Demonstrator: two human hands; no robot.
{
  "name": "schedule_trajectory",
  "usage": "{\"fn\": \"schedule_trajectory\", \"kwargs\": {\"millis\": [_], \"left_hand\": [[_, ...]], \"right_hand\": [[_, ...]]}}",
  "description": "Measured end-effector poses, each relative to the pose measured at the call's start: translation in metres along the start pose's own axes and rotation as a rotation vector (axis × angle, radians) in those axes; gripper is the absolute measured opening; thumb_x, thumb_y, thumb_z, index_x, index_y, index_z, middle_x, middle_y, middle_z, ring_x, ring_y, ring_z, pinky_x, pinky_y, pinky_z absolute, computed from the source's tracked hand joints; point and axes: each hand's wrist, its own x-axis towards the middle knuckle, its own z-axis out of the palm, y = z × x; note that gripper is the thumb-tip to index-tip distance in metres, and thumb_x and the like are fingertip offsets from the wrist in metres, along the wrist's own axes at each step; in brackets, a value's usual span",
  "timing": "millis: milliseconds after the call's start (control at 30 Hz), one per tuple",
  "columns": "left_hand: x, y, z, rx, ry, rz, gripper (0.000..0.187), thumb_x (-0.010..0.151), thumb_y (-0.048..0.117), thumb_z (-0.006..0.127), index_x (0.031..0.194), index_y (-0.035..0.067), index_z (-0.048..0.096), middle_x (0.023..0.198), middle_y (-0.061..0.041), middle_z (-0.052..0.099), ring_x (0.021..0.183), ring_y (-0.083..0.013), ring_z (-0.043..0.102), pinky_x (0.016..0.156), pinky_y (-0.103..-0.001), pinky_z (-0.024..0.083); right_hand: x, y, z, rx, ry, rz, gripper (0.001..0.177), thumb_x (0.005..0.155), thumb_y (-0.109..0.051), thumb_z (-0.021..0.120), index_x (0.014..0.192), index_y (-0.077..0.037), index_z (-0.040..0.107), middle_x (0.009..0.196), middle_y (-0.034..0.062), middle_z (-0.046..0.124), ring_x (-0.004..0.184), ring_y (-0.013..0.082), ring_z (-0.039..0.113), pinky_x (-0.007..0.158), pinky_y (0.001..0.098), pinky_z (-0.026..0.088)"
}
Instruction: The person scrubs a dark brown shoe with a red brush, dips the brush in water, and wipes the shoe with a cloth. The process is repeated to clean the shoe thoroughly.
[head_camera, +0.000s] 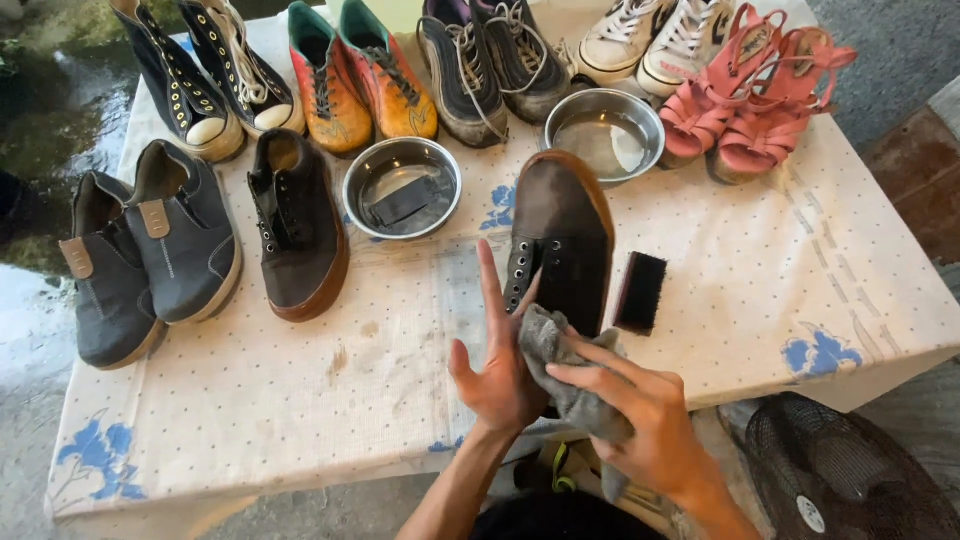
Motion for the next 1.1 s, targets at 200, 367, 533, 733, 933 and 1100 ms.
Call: {"fn": "schedule_trajectory", "kwargs": {"millis": [200, 367, 533, 733, 933, 1100], "left_hand": [[-0.004, 0.005, -0.022, -0.168, -0.053, -0.004, 0.092, 0.096, 0.057, 0.045, 0.169, 0.041, -0.009, 0.168, -0.026, 0.019, 0.154, -0.0415, 0.028, 0.121, -0.045, 0.037], [-0.007, 0.004, -0.011, 0.014, 0.000, -0.029, 0.104, 0.088, 0.064, 0.049, 0.169, 0.037, -0.011, 0.167, -0.025, 0.024, 0.137, -0.0358, 0.048, 0.083, -0.034, 0.046], [-0.012, 0.000, 0.002, 0.245, 0.016, -0.058, 0.114, 0.085, 0.073, 0.055, 0.167, 0.030, -0.010, 0.168, -0.027, 0.024, 0.044, -0.0009, 0.037, 0.035, -0.016, 0.021], [-0.013, -0.004, 0.007, 0.216, -0.035, 0.051, 0.112, 0.090, 0.068, 0.054, 0.166, 0.026, -0.016, 0.166, -0.029, 0.019, 0.156, -0.0390, 0.024, 0.131, -0.048, 0.020], [-0.020, -0.013, 0.001, 0.179, -0.050, 0.057, 0.112, 0.092, 0.067, 0.053, 0.167, 0.025, -0.018, 0.167, -0.023, 0.022, 0.156, -0.0375, 0.025, 0.131, -0.049, 0.020], [-0.015, -0.006, 0.001, 0.245, -0.017, 0.098, 0.105, 0.091, 0.068, 0.049, 0.167, 0.029, -0.012, 0.169, -0.022, 0.021, 0.153, -0.0412, 0.029, 0.130, -0.059, 0.021]], "right_hand": [[0.003, 0.020, -0.031, -0.004, 0.379, 0.200, 0.051, 0.068, 0.007, 0.061, 0.118, 0.001, 0.066, 0.122, 0.0152, 0.069, 0.124, 0.0308, 0.065, 0.122, 0.0443, 0.046], [0.033, 0.025, -0.016, -0.175, 0.381, 0.050, 0.058, 0.073, 0.007, 0.062, 0.129, -0.009, 0.062, 0.132, 0.0239, 0.065, 0.113, 0.0345, 0.069, 0.099, 0.0428, 0.062], [0.058, 0.003, 0.005, -0.489, 0.267, 0.010, 0.064, 0.066, -0.006, 0.072, 0.129, -0.012, 0.067, 0.133, 0.0150, 0.067, 0.105, 0.0326, 0.064, 0.091, 0.0435, 0.055], [0.050, -0.004, 0.011, -0.530, 0.292, -0.014, 0.041, 0.085, -0.010, 0.079, 0.125, -0.003, 0.070, 0.118, 0.0173, 0.074, 0.087, 0.0311, 0.058, 0.077, 0.0403, 0.056], [0.033, -0.015, 0.009, -0.655, 0.132, -0.016, 0.042, 0.084, -0.016, 0.073, 0.122, 0.001, 0.069, 0.120, 0.0190, 0.073, 0.095, 0.0317, 0.061, 0.083, 0.0385, 0.055], [0.010, -0.017, 0.029, -0.613, 0.045, -0.029, 0.052, 0.081, -0.026, 0.082, 0.120, 0.004, 0.066, 0.117, 0.0263, 0.072, 0.089, 0.0324, 0.065, 0.063, 0.0355, 0.065]]}}
